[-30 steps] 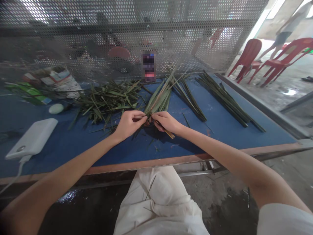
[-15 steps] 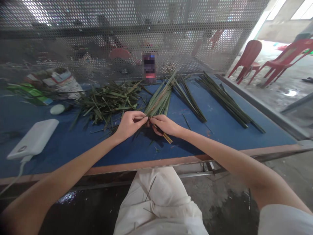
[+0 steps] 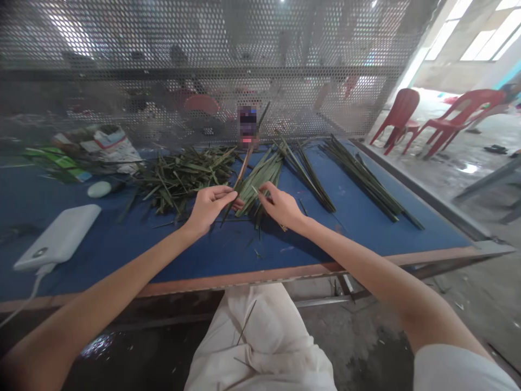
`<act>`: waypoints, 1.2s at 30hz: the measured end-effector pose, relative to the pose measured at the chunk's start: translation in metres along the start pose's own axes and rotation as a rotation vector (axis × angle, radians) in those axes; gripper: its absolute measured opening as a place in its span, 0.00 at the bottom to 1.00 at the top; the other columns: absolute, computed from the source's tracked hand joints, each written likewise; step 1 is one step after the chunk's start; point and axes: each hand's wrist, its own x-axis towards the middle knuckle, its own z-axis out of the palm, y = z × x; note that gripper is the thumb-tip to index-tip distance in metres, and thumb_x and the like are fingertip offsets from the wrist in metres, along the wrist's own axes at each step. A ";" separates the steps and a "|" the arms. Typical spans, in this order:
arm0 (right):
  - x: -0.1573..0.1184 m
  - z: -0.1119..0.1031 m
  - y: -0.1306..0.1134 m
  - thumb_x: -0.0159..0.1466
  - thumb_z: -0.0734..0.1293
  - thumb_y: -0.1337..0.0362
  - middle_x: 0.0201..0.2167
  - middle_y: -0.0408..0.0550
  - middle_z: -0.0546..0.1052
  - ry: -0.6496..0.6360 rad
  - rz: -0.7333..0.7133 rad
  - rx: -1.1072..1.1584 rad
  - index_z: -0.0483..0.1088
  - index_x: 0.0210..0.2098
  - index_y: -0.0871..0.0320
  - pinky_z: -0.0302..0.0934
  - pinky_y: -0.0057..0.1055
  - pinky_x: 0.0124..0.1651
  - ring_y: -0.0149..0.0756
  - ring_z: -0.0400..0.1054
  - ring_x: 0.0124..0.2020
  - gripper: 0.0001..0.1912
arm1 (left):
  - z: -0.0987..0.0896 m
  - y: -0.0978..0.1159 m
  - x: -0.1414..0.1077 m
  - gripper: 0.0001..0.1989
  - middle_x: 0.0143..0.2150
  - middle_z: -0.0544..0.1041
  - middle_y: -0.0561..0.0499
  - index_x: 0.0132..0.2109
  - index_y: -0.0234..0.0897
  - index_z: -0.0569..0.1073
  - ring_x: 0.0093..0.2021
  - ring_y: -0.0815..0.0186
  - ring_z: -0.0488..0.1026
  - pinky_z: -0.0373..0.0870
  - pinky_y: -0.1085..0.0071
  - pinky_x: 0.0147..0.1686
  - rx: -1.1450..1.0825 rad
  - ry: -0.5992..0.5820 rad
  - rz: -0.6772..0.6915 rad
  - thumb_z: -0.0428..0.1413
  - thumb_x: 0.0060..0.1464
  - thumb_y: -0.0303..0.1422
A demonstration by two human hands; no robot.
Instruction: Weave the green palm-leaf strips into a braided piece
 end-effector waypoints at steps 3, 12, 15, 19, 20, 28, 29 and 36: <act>0.000 -0.003 0.001 0.60 0.66 0.63 0.22 0.40 0.70 0.160 -0.091 -0.286 0.66 0.38 0.55 0.49 0.25 0.25 0.30 0.60 0.21 0.07 | -0.002 0.000 -0.001 0.09 0.29 0.80 0.47 0.32 0.35 0.76 0.31 0.61 0.78 0.77 0.63 0.37 0.007 -0.008 0.017 0.57 0.52 0.37; 0.010 -0.017 -0.005 0.66 0.59 0.57 0.30 0.42 0.71 0.086 0.101 0.630 0.67 0.45 0.56 0.56 0.22 0.23 0.25 0.63 0.22 0.13 | 0.003 -0.009 -0.001 0.10 0.27 0.80 0.47 0.32 0.35 0.76 0.29 0.62 0.78 0.78 0.64 0.34 0.029 -0.185 0.034 0.58 0.52 0.38; 0.014 -0.023 -0.006 0.67 0.58 0.60 0.27 0.42 0.72 0.116 0.265 0.885 0.69 0.38 0.57 0.56 0.21 0.21 0.24 0.62 0.20 0.10 | 0.003 -0.011 -0.001 0.11 0.27 0.80 0.47 0.32 0.34 0.76 0.28 0.62 0.78 0.77 0.65 0.33 0.057 -0.206 0.044 0.58 0.53 0.38; 0.016 -0.026 -0.007 0.68 0.59 0.62 0.25 0.43 0.75 0.108 0.388 1.068 0.69 0.32 0.58 0.58 0.19 0.20 0.24 0.63 0.20 0.11 | 0.001 -0.012 0.000 0.11 0.27 0.80 0.46 0.32 0.33 0.76 0.28 0.63 0.78 0.77 0.67 0.34 0.084 -0.192 0.047 0.57 0.53 0.37; 0.016 -0.026 -0.007 0.68 0.60 0.62 0.26 0.43 0.76 0.093 0.412 1.082 0.70 0.33 0.58 0.58 0.19 0.20 0.24 0.64 0.20 0.11 | 0.001 -0.012 0.000 0.11 0.27 0.80 0.46 0.32 0.33 0.76 0.28 0.63 0.78 0.77 0.67 0.34 0.088 -0.192 0.044 0.57 0.54 0.37; 0.016 -0.024 -0.003 0.66 0.61 0.61 0.33 0.45 0.79 0.049 0.408 1.002 0.73 0.37 0.58 0.60 0.21 0.21 0.24 0.66 0.22 0.10 | 0.002 -0.015 0.001 0.10 0.27 0.80 0.47 0.32 0.33 0.76 0.27 0.63 0.78 0.77 0.67 0.32 0.078 -0.185 0.046 0.57 0.54 0.36; 0.016 -0.024 -0.002 0.66 0.61 0.61 0.33 0.46 0.79 0.050 0.413 0.993 0.74 0.38 0.58 0.60 0.21 0.21 0.25 0.66 0.22 0.11 | 0.002 -0.015 0.001 0.10 0.27 0.80 0.47 0.32 0.33 0.76 0.27 0.63 0.78 0.77 0.67 0.32 0.077 -0.181 0.051 0.57 0.54 0.36; 0.018 -0.025 0.003 0.66 0.62 0.61 0.30 0.44 0.78 0.041 0.406 1.013 0.74 0.37 0.58 0.59 0.20 0.21 0.24 0.66 0.22 0.11 | 0.001 -0.013 0.001 0.10 0.27 0.80 0.47 0.32 0.33 0.76 0.28 0.63 0.78 0.77 0.67 0.33 0.085 -0.180 0.053 0.57 0.54 0.36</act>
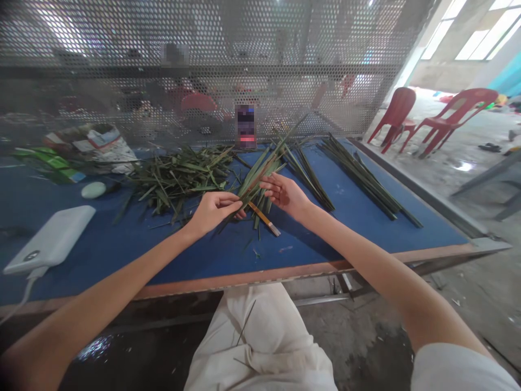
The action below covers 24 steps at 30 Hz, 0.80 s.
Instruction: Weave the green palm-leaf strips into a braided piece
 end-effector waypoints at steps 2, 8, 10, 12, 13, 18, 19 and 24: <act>-0.001 0.001 0.000 0.66 0.61 0.61 0.29 0.44 0.77 -0.001 0.001 0.013 0.74 0.37 0.59 0.59 0.20 0.20 0.24 0.66 0.22 0.11 | 0.000 0.000 0.000 0.10 0.27 0.80 0.46 0.32 0.33 0.76 0.28 0.63 0.78 0.77 0.67 0.33 0.003 0.001 0.000 0.57 0.54 0.36; -0.006 0.006 -0.002 0.67 0.60 0.61 0.26 0.42 0.75 0.023 0.001 0.032 0.71 0.34 0.58 0.60 0.20 0.23 0.25 0.66 0.22 0.10 | 0.000 -0.001 0.000 0.10 0.26 0.79 0.47 0.32 0.33 0.76 0.28 0.62 0.78 0.78 0.66 0.33 -0.012 0.012 -0.011 0.57 0.54 0.36; -0.005 0.005 -0.002 0.67 0.61 0.61 0.25 0.42 0.73 0.009 0.008 0.044 0.69 0.32 0.57 0.61 0.21 0.23 0.25 0.65 0.22 0.10 | 0.000 -0.001 0.000 0.10 0.26 0.79 0.47 0.31 0.33 0.76 0.28 0.62 0.78 0.78 0.66 0.33 -0.006 0.009 -0.004 0.57 0.53 0.37; -0.003 0.004 -0.001 0.66 0.62 0.60 0.23 0.41 0.72 -0.023 0.031 0.034 0.67 0.30 0.57 0.60 0.21 0.23 0.25 0.66 0.22 0.10 | 0.000 -0.002 0.000 0.10 0.26 0.79 0.47 0.31 0.34 0.76 0.28 0.62 0.78 0.78 0.66 0.33 0.000 0.009 0.004 0.57 0.53 0.36; -0.002 0.004 0.000 0.65 0.63 0.59 0.23 0.41 0.72 -0.045 0.050 0.020 0.67 0.30 0.57 0.60 0.21 0.23 0.25 0.66 0.23 0.10 | 0.000 -0.002 0.000 0.10 0.26 0.79 0.47 0.31 0.34 0.75 0.28 0.63 0.78 0.78 0.66 0.33 0.004 0.014 0.008 0.57 0.53 0.36; -0.001 0.005 0.004 0.65 0.65 0.59 0.23 0.41 0.70 -0.174 0.161 -0.057 0.67 0.31 0.58 0.59 0.20 0.23 0.24 0.65 0.23 0.10 | 0.001 -0.001 -0.001 0.09 0.27 0.79 0.47 0.32 0.34 0.75 0.28 0.63 0.78 0.78 0.67 0.33 0.094 0.042 0.040 0.56 0.54 0.36; -0.003 0.006 0.004 0.64 0.65 0.60 0.23 0.40 0.70 -0.189 0.181 -0.074 0.66 0.31 0.58 0.59 0.19 0.23 0.24 0.65 0.23 0.09 | 0.001 0.000 -0.002 0.09 0.27 0.79 0.47 0.32 0.34 0.75 0.28 0.63 0.78 0.78 0.67 0.33 0.114 0.043 0.047 0.55 0.54 0.36; -0.010 0.008 0.004 0.63 0.67 0.59 0.22 0.38 0.66 -0.270 0.258 -0.184 0.64 0.29 0.59 0.57 0.19 0.24 0.22 0.62 0.22 0.12 | 0.000 -0.001 -0.001 0.10 0.27 0.79 0.47 0.32 0.34 0.74 0.28 0.63 0.78 0.77 0.68 0.33 0.120 0.075 0.049 0.55 0.54 0.36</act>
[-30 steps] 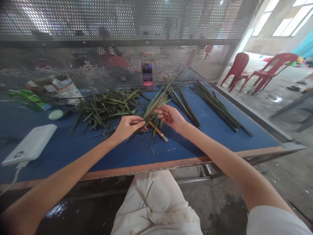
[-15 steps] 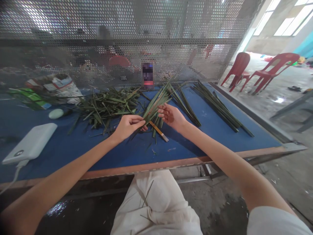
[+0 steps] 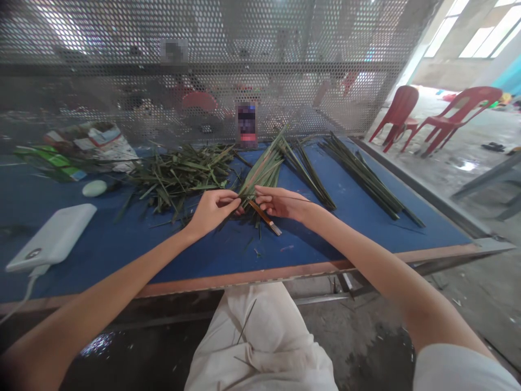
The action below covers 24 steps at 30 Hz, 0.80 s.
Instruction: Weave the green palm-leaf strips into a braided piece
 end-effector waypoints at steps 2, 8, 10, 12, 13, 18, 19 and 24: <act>-0.001 0.001 0.001 0.63 0.66 0.57 0.19 0.37 0.63 -0.038 0.004 -0.038 0.63 0.27 0.59 0.54 0.19 0.22 0.22 0.58 0.19 0.14 | 0.000 -0.001 0.001 0.10 0.27 0.79 0.48 0.33 0.34 0.74 0.28 0.63 0.78 0.77 0.68 0.33 -0.005 0.016 -0.006 0.55 0.54 0.37; -0.002 0.007 0.002 0.66 0.64 0.57 0.15 0.35 0.54 -0.110 -0.019 -0.092 0.60 0.23 0.58 0.47 0.20 0.18 0.22 0.47 0.15 0.18 | -0.002 0.001 0.001 0.10 0.27 0.79 0.48 0.31 0.34 0.74 0.29 0.62 0.78 0.77 0.65 0.35 0.000 0.031 -0.011 0.56 0.54 0.37; -0.004 0.008 0.001 0.67 0.63 0.57 0.14 0.34 0.50 -0.135 -0.029 -0.096 0.58 0.21 0.58 0.44 0.20 0.16 0.22 0.42 0.14 0.20 | -0.002 0.002 0.001 0.10 0.27 0.80 0.48 0.31 0.34 0.74 0.30 0.62 0.78 0.77 0.65 0.35 0.001 0.036 -0.016 0.56 0.54 0.37; -0.006 0.009 0.000 0.67 0.62 0.57 0.14 0.34 0.48 -0.150 -0.056 -0.072 0.56 0.20 0.58 0.42 0.20 0.16 0.23 0.39 0.14 0.21 | -0.003 0.002 0.001 0.10 0.27 0.80 0.48 0.32 0.34 0.74 0.30 0.62 0.78 0.77 0.65 0.36 0.005 0.038 -0.019 0.56 0.54 0.37; -0.007 0.009 0.000 0.67 0.62 0.57 0.14 0.34 0.47 -0.152 -0.074 -0.053 0.57 0.20 0.58 0.42 0.20 0.16 0.23 0.38 0.15 0.21 | -0.003 0.002 0.001 0.10 0.27 0.80 0.48 0.32 0.34 0.74 0.30 0.62 0.78 0.77 0.65 0.36 0.005 0.037 -0.018 0.56 0.54 0.37; -0.009 0.012 -0.002 0.67 0.62 0.62 0.13 0.33 0.49 -0.109 -0.191 0.001 0.64 0.24 0.59 0.41 0.19 0.16 0.22 0.38 0.15 0.15 | 0.000 0.001 0.000 0.11 0.27 0.79 0.47 0.32 0.34 0.75 0.29 0.62 0.78 0.77 0.66 0.34 -0.038 -0.001 -0.020 0.56 0.54 0.38; -0.008 0.012 -0.002 0.66 0.63 0.63 0.14 0.33 0.50 -0.098 -0.210 -0.001 0.64 0.24 0.59 0.42 0.19 0.16 0.22 0.39 0.15 0.14 | 0.001 0.001 -0.001 0.11 0.27 0.79 0.47 0.32 0.34 0.75 0.29 0.62 0.78 0.77 0.67 0.33 -0.055 -0.020 -0.028 0.56 0.54 0.38; -0.002 0.008 0.002 0.63 0.67 0.63 0.16 0.34 0.59 -0.007 -0.266 -0.042 0.70 0.32 0.59 0.46 0.19 0.18 0.20 0.49 0.16 0.06 | 0.007 0.008 -0.004 0.11 0.28 0.79 0.46 0.32 0.33 0.74 0.30 0.62 0.78 0.77 0.67 0.32 -0.118 -0.112 -0.070 0.58 0.52 0.38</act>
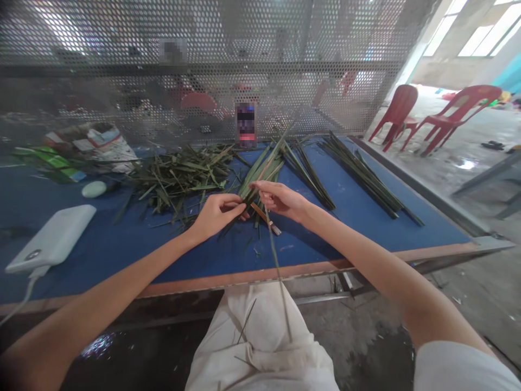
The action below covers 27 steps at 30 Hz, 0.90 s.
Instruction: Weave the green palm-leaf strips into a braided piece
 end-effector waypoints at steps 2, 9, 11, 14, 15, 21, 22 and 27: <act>0.002 -0.003 0.003 0.60 0.69 0.62 0.18 0.35 0.64 0.061 -0.037 -0.038 0.73 0.35 0.60 0.51 0.18 0.20 0.20 0.54 0.17 0.07 | 0.001 0.001 -0.001 0.11 0.28 0.79 0.46 0.32 0.33 0.74 0.30 0.62 0.78 0.77 0.67 0.33 -0.018 -0.001 -0.009 0.59 0.51 0.38; 0.001 -0.002 0.006 0.56 0.72 0.59 0.26 0.43 0.76 0.219 -0.098 -0.190 0.76 0.30 0.60 0.62 0.20 0.30 0.22 0.66 0.25 0.09 | 0.002 0.001 0.000 0.11 0.29 0.79 0.46 0.36 0.33 0.73 0.32 0.60 0.79 0.77 0.66 0.34 -0.052 -0.057 -0.006 0.59 0.52 0.38; 0.001 -0.001 0.006 0.56 0.72 0.58 0.26 0.43 0.76 0.234 -0.111 -0.220 0.76 0.30 0.59 0.62 0.21 0.32 0.23 0.66 0.26 0.10 | 0.003 0.000 -0.001 0.12 0.29 0.79 0.46 0.37 0.33 0.73 0.31 0.61 0.78 0.77 0.66 0.34 -0.054 -0.063 -0.010 0.59 0.52 0.39; 0.002 0.000 0.009 0.55 0.72 0.56 0.26 0.43 0.75 0.239 -0.181 -0.284 0.76 0.29 0.58 0.61 0.22 0.32 0.24 0.66 0.27 0.11 | 0.003 0.000 0.000 0.12 0.29 0.79 0.46 0.37 0.33 0.71 0.29 0.62 0.78 0.77 0.67 0.32 -0.059 -0.059 -0.015 0.58 0.53 0.39; 0.003 0.000 0.010 0.55 0.72 0.55 0.26 0.43 0.75 0.242 -0.205 -0.308 0.76 0.29 0.58 0.60 0.22 0.31 0.25 0.66 0.27 0.11 | 0.003 0.000 0.000 0.12 0.28 0.79 0.47 0.37 0.34 0.71 0.28 0.63 0.78 0.77 0.67 0.31 -0.056 -0.060 -0.014 0.57 0.54 0.39; 0.005 0.000 0.015 0.56 0.71 0.53 0.26 0.43 0.74 0.274 -0.259 -0.382 0.76 0.30 0.57 0.59 0.23 0.29 0.26 0.64 0.27 0.13 | 0.005 0.003 -0.002 0.13 0.23 0.75 0.52 0.39 0.35 0.69 0.23 0.66 0.74 0.74 0.70 0.26 -0.039 -0.058 0.003 0.52 0.58 0.42; 0.005 0.001 0.015 0.56 0.71 0.54 0.26 0.43 0.74 0.276 -0.254 -0.377 0.77 0.30 0.57 0.59 0.24 0.29 0.26 0.64 0.27 0.13 | 0.005 0.004 -0.003 0.13 0.23 0.74 0.52 0.39 0.36 0.69 0.22 0.66 0.73 0.73 0.71 0.26 -0.034 -0.059 0.008 0.51 0.59 0.43; 0.004 0.000 0.014 0.56 0.71 0.55 0.27 0.44 0.76 0.295 -0.243 -0.357 0.77 0.30 0.58 0.59 0.23 0.29 0.26 0.66 0.27 0.12 | 0.006 0.009 -0.003 0.14 0.21 0.72 0.54 0.38 0.35 0.69 0.21 0.67 0.72 0.71 0.71 0.25 -0.043 -0.041 0.000 0.53 0.58 0.43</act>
